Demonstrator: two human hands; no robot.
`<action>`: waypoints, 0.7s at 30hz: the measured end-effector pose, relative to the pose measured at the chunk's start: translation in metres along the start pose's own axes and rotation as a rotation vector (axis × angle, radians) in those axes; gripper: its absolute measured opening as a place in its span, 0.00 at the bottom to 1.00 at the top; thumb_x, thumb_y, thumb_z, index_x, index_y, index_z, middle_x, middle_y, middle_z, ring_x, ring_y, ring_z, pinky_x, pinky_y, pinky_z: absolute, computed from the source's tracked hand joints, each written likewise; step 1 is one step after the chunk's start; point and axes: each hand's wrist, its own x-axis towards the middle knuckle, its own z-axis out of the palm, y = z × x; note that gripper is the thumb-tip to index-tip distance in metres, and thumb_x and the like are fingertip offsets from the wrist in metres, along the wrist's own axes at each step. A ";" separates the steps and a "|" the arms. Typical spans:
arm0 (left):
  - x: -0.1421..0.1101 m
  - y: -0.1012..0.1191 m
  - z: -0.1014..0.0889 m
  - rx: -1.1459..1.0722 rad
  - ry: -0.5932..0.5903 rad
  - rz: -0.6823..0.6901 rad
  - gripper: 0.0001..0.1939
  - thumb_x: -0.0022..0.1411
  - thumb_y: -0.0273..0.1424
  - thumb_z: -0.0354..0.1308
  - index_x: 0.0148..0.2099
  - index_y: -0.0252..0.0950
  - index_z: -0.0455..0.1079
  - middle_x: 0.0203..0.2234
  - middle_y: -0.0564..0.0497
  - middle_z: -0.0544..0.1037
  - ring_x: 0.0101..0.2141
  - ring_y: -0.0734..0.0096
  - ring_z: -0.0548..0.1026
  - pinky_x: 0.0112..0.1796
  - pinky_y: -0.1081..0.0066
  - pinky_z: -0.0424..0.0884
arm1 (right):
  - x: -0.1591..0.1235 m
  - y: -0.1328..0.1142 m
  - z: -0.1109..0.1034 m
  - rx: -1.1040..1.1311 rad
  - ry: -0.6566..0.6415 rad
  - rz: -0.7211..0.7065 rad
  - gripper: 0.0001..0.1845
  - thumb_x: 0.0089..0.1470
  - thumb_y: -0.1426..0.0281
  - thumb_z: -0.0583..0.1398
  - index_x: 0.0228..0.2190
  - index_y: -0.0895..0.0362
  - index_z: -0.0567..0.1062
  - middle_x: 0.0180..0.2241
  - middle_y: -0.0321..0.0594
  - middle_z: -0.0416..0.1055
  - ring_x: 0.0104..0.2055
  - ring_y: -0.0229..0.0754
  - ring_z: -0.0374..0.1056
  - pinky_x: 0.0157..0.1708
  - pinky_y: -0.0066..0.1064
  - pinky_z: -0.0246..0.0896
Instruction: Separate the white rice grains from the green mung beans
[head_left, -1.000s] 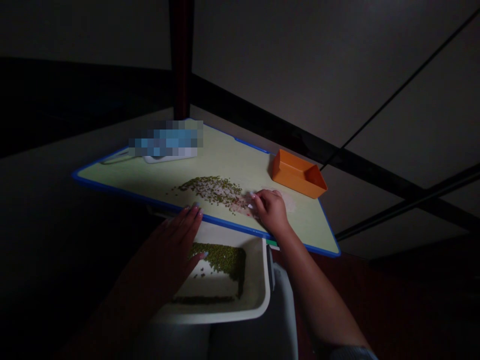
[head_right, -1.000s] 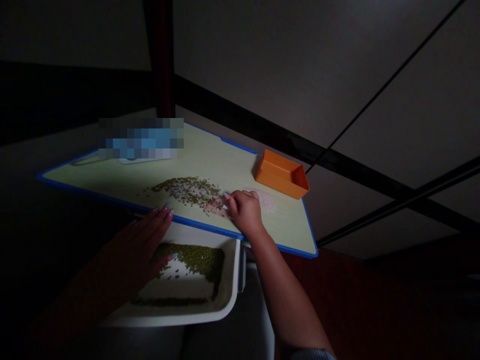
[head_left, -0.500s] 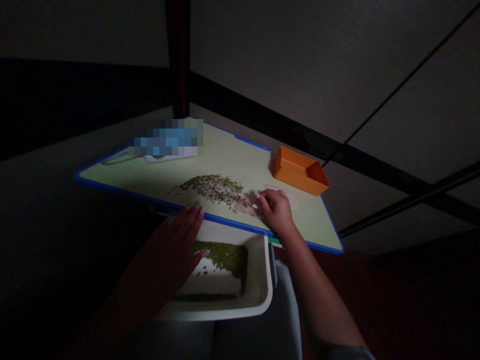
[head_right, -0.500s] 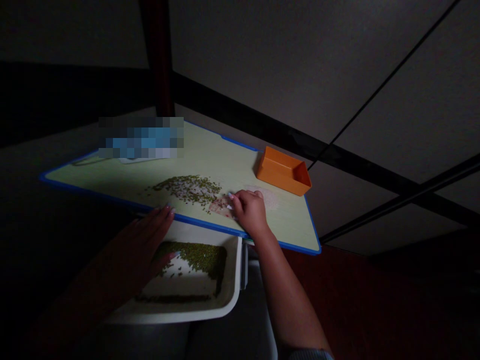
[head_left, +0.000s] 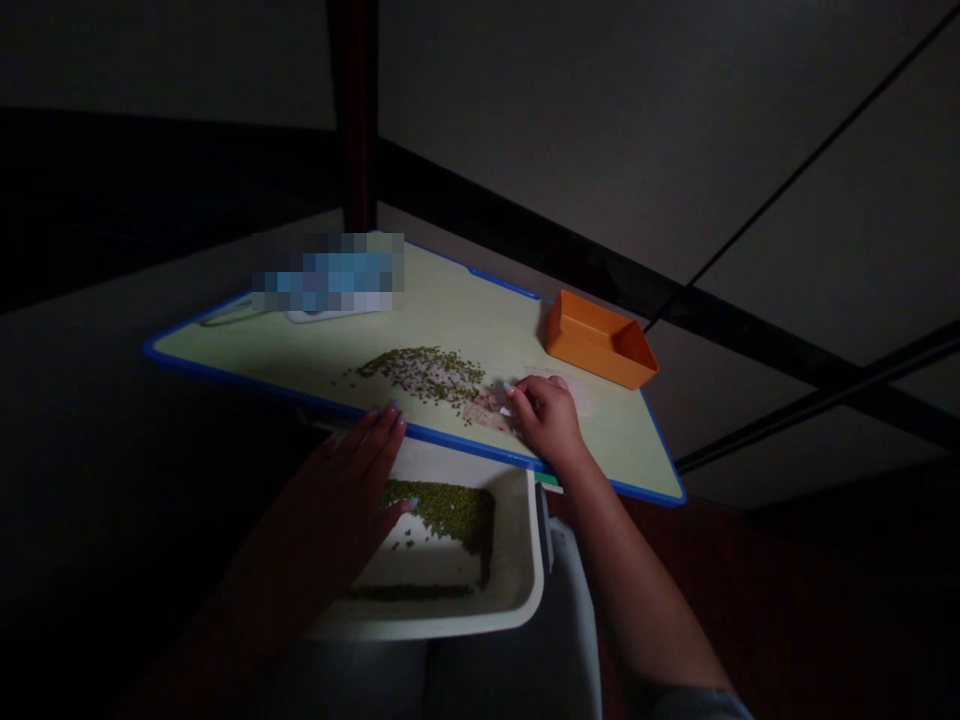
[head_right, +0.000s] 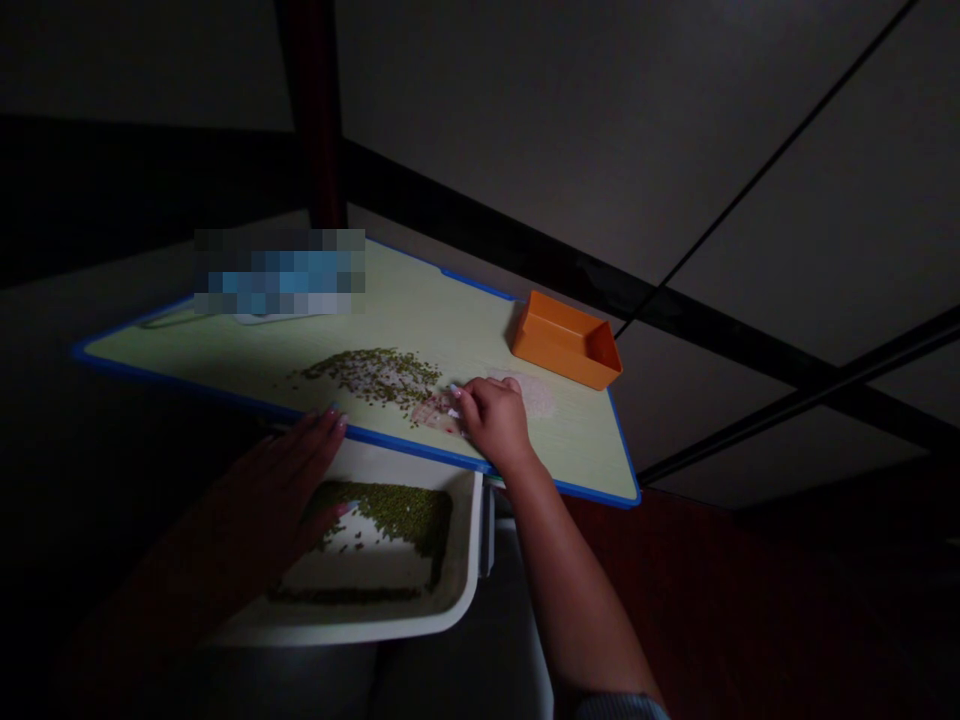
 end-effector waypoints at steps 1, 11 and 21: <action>0.000 0.000 0.000 0.005 -0.001 0.000 0.41 0.62 0.43 0.47 0.70 0.31 0.37 0.66 0.38 0.61 0.63 0.51 0.63 0.57 0.52 0.63 | 0.001 0.000 0.001 -0.005 -0.005 -0.005 0.13 0.61 0.66 0.56 0.26 0.54 0.73 0.24 0.36 0.72 0.28 0.40 0.64 0.40 0.34 0.51; -0.001 -0.001 0.000 0.020 0.032 0.028 0.41 0.62 0.44 0.47 0.70 0.29 0.40 0.64 0.37 0.63 0.62 0.52 0.64 0.57 0.53 0.64 | 0.000 -0.003 -0.001 0.035 -0.031 -0.004 0.14 0.60 0.65 0.57 0.24 0.55 0.72 0.22 0.35 0.71 0.28 0.40 0.63 0.39 0.33 0.52; -0.001 0.001 0.000 -0.036 -0.014 -0.026 0.39 0.63 0.44 0.45 0.70 0.33 0.40 0.65 0.40 0.61 0.64 0.53 0.62 0.58 0.53 0.62 | -0.001 -0.006 -0.003 0.086 -0.078 0.021 0.14 0.59 0.66 0.57 0.22 0.54 0.72 0.20 0.35 0.69 0.28 0.41 0.63 0.38 0.33 0.54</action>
